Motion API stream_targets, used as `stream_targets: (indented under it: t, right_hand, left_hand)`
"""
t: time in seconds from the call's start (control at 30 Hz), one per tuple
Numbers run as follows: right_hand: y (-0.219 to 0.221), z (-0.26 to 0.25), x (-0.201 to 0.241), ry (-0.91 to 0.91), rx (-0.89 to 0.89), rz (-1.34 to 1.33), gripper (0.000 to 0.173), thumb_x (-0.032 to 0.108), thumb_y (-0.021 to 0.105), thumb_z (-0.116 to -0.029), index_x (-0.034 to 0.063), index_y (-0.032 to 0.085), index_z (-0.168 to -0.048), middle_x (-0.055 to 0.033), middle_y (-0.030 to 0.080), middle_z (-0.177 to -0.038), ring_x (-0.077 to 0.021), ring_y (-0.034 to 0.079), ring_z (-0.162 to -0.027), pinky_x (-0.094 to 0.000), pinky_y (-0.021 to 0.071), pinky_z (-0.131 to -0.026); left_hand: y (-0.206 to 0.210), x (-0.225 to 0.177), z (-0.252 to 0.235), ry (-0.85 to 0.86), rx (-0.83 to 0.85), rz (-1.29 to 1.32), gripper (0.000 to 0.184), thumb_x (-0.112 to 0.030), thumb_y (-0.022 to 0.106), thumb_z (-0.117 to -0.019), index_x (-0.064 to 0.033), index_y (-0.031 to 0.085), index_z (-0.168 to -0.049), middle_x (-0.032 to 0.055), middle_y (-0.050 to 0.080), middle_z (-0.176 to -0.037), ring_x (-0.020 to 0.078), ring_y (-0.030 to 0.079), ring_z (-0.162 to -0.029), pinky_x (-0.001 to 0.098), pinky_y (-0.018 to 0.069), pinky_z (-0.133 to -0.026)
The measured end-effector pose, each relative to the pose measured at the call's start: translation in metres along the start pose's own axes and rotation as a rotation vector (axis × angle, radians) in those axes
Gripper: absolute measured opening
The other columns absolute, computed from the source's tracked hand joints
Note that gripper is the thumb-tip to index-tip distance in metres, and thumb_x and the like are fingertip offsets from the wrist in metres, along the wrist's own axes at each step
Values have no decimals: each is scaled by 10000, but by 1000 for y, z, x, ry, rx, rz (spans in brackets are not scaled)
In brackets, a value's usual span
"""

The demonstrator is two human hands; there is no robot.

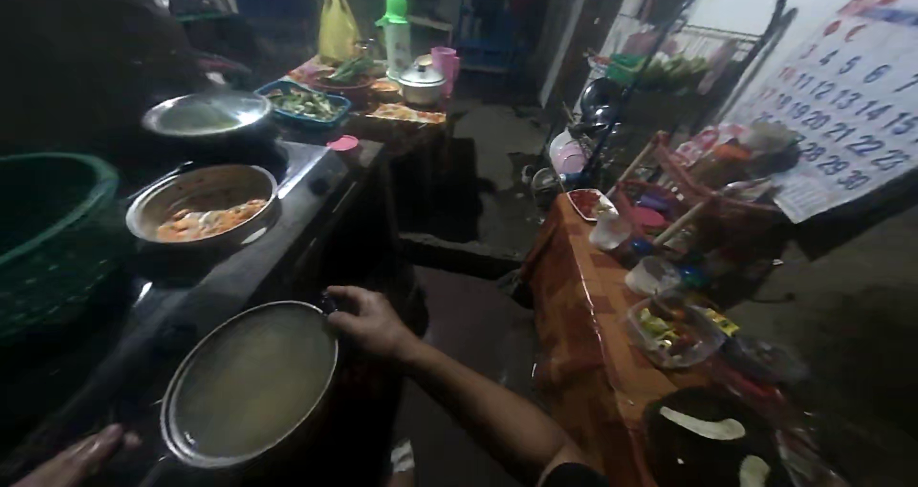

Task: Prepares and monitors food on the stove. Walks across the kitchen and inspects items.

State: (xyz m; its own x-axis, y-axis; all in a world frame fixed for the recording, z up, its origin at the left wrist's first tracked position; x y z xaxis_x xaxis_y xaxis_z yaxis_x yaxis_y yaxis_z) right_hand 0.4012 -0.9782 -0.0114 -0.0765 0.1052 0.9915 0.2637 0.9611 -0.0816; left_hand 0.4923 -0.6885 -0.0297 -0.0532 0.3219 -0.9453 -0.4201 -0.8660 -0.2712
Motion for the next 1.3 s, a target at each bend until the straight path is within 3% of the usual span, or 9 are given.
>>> stream_targets:
  t: [0.13,0.3,0.43,0.57,0.73,0.9,1.1,1.3]
  right_hand:
    - [-100,-29,-17,11,-183,29,441,-7,548,-986,-136,503,-1405,-275,623,-1273,-204,642,-1048,-319,519,-937]
    - [-218,-59,-35,96,-374,40,468,-11,551,-985,-122,478,-1434,-271,581,-1349,-180,627,-1072,-285,509,-943]
    - [-306,-79,-43,179,-514,77,471,-6,562,-991,-106,474,-1443,-243,583,-1328,-125,599,-1013,-239,494,-897]
    - [-392,-104,-56,200,-607,80,481,5,575,-990,-93,473,-1450,-225,590,-1313,-106,594,-978,-229,496,-870]
    - [-495,-141,-67,239,-676,78,467,0,563,-1003,-67,472,-1456,-169,616,-1164,-64,547,-827,-207,472,-722]
    - [-586,-181,-81,252,-718,33,474,-17,563,-999,-77,460,-1457,-167,607,-1197,-47,542,-856,-188,472,-774]
    - [-674,-230,-106,287,-819,-12,472,-18,562,-997,-69,460,-1455,-108,608,-1048,-34,514,-779,-190,450,-704]
    - [-750,-277,-130,271,-971,-36,453,-24,552,-998,-72,478,-1442,-149,606,-1182,-48,541,-855,-195,467,-766]
  left_hand:
    - [88,-34,-95,42,99,46,287,-164,386,-1089,-132,606,-907,-168,618,-698,-66,584,-618,144,513,-594]
    - [198,-81,-203,46,192,5,256,-170,415,-1091,-67,590,-935,-110,560,-695,-45,496,-549,135,425,-514]
    - [289,-122,-274,119,317,-32,253,-176,437,-1085,-28,611,-975,-81,569,-726,-38,506,-577,140,433,-538]
    - [378,-160,-337,154,392,-35,286,-169,429,-1089,-42,615,-913,-83,554,-667,-31,476,-522,137,408,-494]
    - [479,-200,-403,151,421,-76,270,-162,449,-1090,-16,620,-940,-55,550,-703,-26,479,-551,137,397,-511]
    - [566,-234,-465,153,462,-81,278,-165,448,-1091,-18,623,-934,-53,557,-687,-16,498,-546,146,422,-517]
    - [657,-269,-547,161,536,-137,292,-180,457,-1093,-11,633,-932,-22,574,-751,0,526,-633,171,448,-601]
    - [745,-306,-633,234,653,-145,287,-171,469,-1082,-39,620,-878,-42,555,-702,3,501,-586,172,418,-553]
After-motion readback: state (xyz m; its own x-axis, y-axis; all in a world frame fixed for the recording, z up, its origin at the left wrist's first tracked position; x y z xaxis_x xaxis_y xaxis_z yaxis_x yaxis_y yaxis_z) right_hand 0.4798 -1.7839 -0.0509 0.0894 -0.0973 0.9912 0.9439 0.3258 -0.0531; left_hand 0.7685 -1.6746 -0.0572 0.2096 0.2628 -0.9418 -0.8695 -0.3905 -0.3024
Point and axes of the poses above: each hand's wrist, its own z-axis away from the middle knuckle, its own y-axis out of the palm, x = y × z, the point moved 10 cm from there along -z, towards the middle knuckle
